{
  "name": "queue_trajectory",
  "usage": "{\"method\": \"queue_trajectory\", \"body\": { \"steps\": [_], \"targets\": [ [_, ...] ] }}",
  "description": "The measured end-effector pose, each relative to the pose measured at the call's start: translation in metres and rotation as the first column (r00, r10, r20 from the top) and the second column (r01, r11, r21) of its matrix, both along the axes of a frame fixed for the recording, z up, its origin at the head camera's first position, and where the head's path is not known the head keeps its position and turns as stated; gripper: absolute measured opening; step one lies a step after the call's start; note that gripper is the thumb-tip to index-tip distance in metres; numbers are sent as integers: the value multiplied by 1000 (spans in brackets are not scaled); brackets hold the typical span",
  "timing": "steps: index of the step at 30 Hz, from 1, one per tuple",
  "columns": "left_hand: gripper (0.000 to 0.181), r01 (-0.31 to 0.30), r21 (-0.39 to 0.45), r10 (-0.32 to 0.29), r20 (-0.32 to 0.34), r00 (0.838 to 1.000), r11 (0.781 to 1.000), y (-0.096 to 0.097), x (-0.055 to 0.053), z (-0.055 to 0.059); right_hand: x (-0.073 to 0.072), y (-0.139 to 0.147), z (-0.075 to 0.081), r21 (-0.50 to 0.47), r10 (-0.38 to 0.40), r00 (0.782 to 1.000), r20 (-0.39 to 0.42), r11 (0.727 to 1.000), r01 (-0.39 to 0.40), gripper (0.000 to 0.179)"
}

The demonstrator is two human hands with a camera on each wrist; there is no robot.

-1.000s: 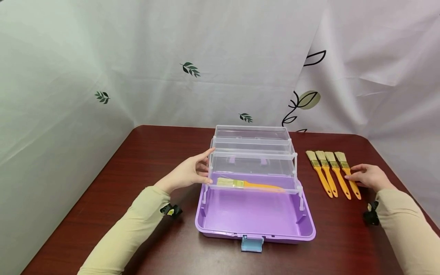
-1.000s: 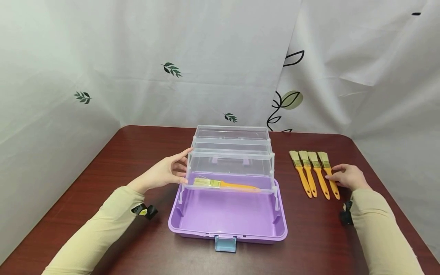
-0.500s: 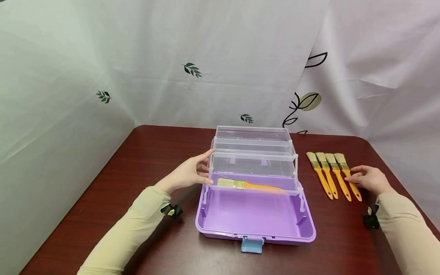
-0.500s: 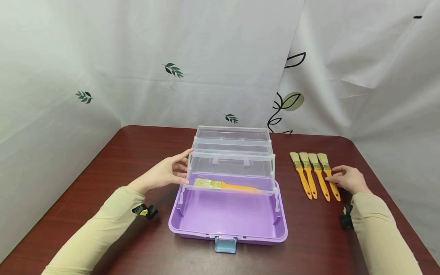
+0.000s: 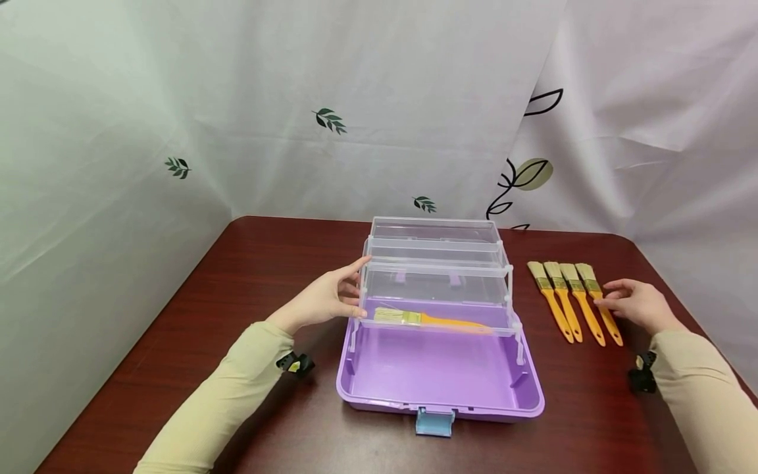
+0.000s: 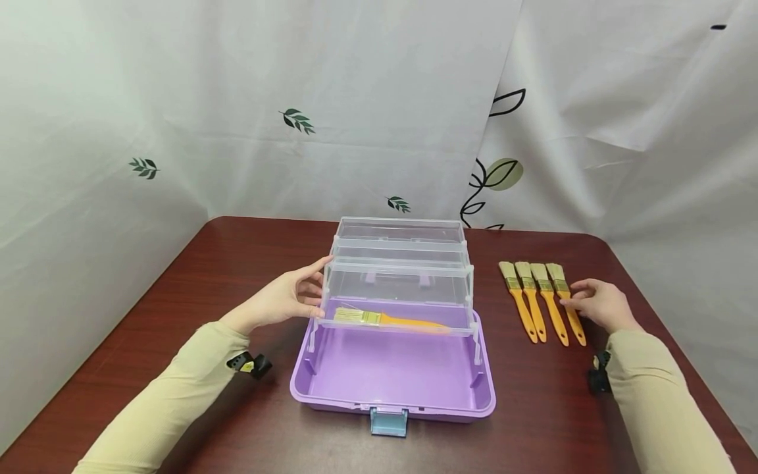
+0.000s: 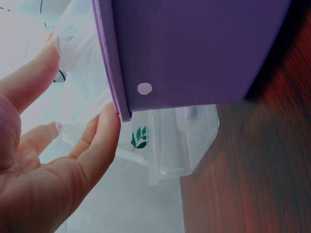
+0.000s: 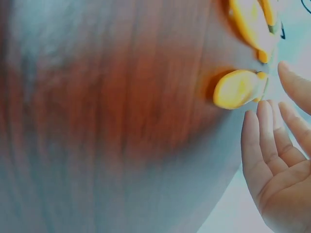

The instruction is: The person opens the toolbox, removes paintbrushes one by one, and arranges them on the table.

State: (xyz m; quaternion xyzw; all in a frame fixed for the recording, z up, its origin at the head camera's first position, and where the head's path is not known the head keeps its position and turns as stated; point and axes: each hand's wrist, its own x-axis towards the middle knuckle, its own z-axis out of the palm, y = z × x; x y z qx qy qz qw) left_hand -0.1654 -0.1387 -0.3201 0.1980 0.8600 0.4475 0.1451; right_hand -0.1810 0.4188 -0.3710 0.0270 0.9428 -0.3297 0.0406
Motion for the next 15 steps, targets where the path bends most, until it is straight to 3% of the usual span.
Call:
{"method": "queue_trajectory", "body": {
  "steps": [9,15],
  "targets": [
    [99,10,7,-10,-4,1000,1000,-1,1,0,4,-7,4,-32,8,999,-47,999,-9,55],
    [99,7,4,-7,-9,1000,1000,-1,1,0,8,-12,12,-186,30,998,-63,982,-41,50]
  ]
}}
